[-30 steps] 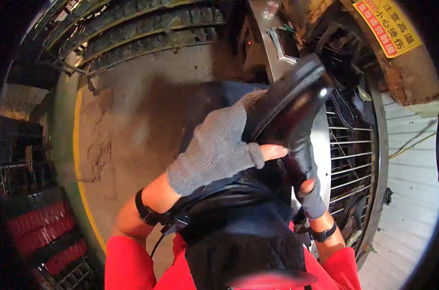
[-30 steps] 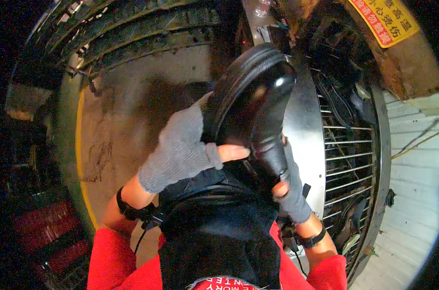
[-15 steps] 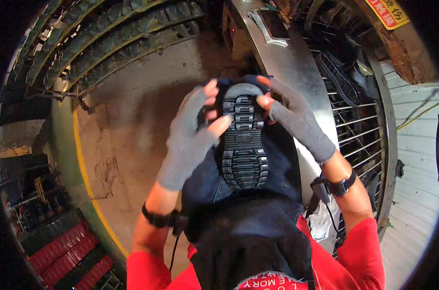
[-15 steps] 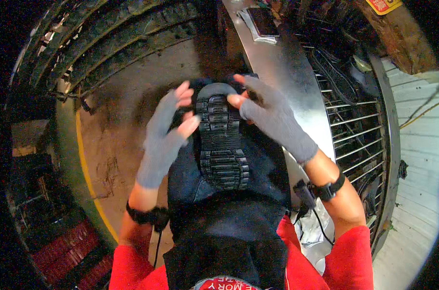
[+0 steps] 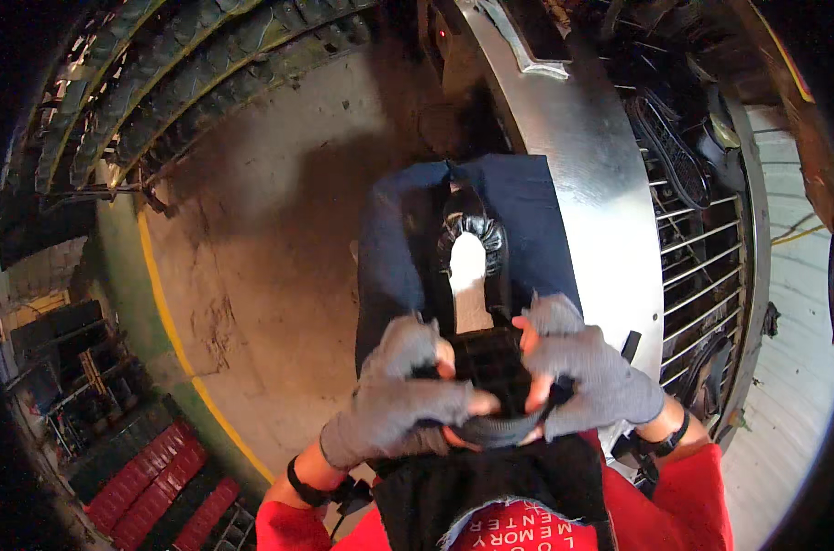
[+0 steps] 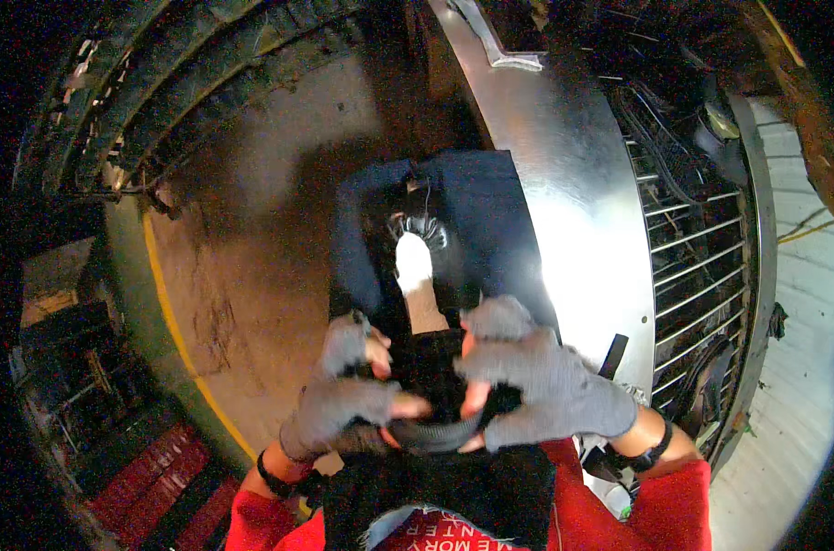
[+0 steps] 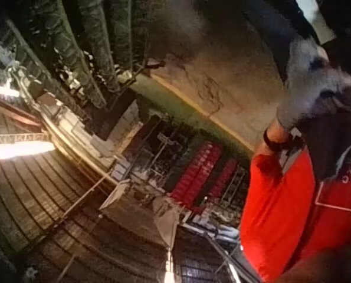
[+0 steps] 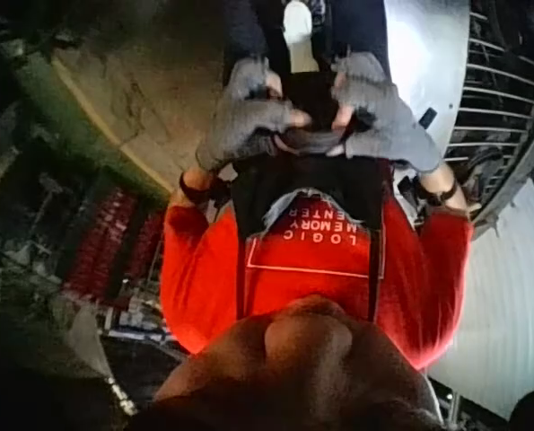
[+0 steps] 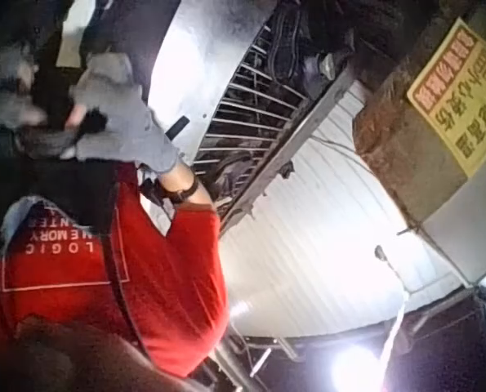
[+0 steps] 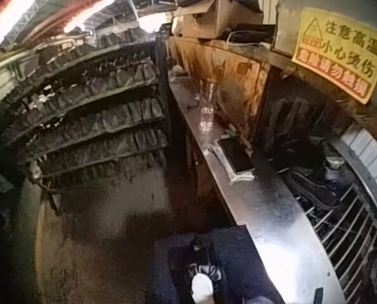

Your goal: Inspect and assemble components of a black leather shoe on a factory line.

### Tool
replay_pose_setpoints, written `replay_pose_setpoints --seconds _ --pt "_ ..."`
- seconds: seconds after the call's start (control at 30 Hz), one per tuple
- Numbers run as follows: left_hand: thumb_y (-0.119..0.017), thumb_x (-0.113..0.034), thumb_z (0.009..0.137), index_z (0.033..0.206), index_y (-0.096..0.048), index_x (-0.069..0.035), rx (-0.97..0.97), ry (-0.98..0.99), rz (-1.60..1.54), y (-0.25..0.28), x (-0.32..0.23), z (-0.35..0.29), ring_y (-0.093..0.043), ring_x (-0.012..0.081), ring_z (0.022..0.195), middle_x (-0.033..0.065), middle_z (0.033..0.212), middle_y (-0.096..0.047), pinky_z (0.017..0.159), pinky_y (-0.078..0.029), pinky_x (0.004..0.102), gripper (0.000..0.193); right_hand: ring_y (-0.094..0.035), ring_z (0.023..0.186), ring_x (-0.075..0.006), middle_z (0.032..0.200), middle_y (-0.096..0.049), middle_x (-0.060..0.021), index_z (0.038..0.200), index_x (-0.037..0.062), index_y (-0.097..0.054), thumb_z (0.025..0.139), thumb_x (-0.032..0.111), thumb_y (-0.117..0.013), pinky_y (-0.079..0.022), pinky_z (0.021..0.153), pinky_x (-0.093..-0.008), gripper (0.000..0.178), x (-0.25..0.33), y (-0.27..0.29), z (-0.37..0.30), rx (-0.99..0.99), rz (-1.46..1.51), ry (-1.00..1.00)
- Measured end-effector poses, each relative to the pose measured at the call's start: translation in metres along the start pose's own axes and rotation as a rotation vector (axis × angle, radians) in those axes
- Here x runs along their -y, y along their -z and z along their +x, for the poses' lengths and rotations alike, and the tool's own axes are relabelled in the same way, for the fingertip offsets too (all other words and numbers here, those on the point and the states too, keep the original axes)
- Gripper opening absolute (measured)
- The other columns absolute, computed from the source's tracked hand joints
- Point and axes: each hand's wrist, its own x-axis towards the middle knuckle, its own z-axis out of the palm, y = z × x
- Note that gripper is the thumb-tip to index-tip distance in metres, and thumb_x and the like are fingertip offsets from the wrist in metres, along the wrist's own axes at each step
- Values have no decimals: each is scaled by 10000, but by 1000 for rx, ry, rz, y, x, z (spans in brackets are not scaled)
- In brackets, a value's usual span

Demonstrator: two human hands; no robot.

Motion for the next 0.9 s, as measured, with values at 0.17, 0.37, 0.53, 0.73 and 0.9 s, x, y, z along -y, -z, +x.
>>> replay_pose_setpoints --seconds 0.17,0.37,0.53,0.73,0.9 --pt "-900 -209 758 1262 -714 -37 -302 237 17 -3 21 46 -576 293 1016 110 1119 -632 917 -499 392 564 -542 1082 -214 1062 -535 -45 1139 76 -630 755 144 -903 -416 1027 -362 475 -25 -3 35 -381 351 -270" --pt "-869 -194 784 1326 -651 -40 -393 345 -117 -5 39 77 -595 279 1006 93 1171 -686 887 -504 379 604 -504 1047 -168 1064 -506 -25 1277 65 -586 810 167 -852 -403 976 -314 547 -41 6 60 -427 311 -306" --pt "-869 -223 782 1334 -645 -45 -298 438 -203 11 52 84 -604 316 1036 125 1198 -684 924 -509 396 622 -478 983 -157 1048 -481 -14 1306 78 -587 791 206 -873 -388 978 -312 602 -56 16 73 -413 345 -273" --pt "-861 -355 828 1468 -565 -35 -42 386 -254 38 70 102 -605 334 1159 159 1257 -628 1048 -470 405 775 -541 1200 -202 1273 -543 -66 1475 67 -499 806 265 -873 -402 1121 -360 791 -57 36 95 -319 511 -254" --pt "-888 -545 788 1601 -415 -17 42 333 -198 34 79 88 -501 351 1406 198 1506 -487 1159 -416 416 1079 -582 1270 -263 1342 -600 -128 1558 32 -486 889 366 -764 -456 1107 -391 798 -56 42 93 -181 353 -129"
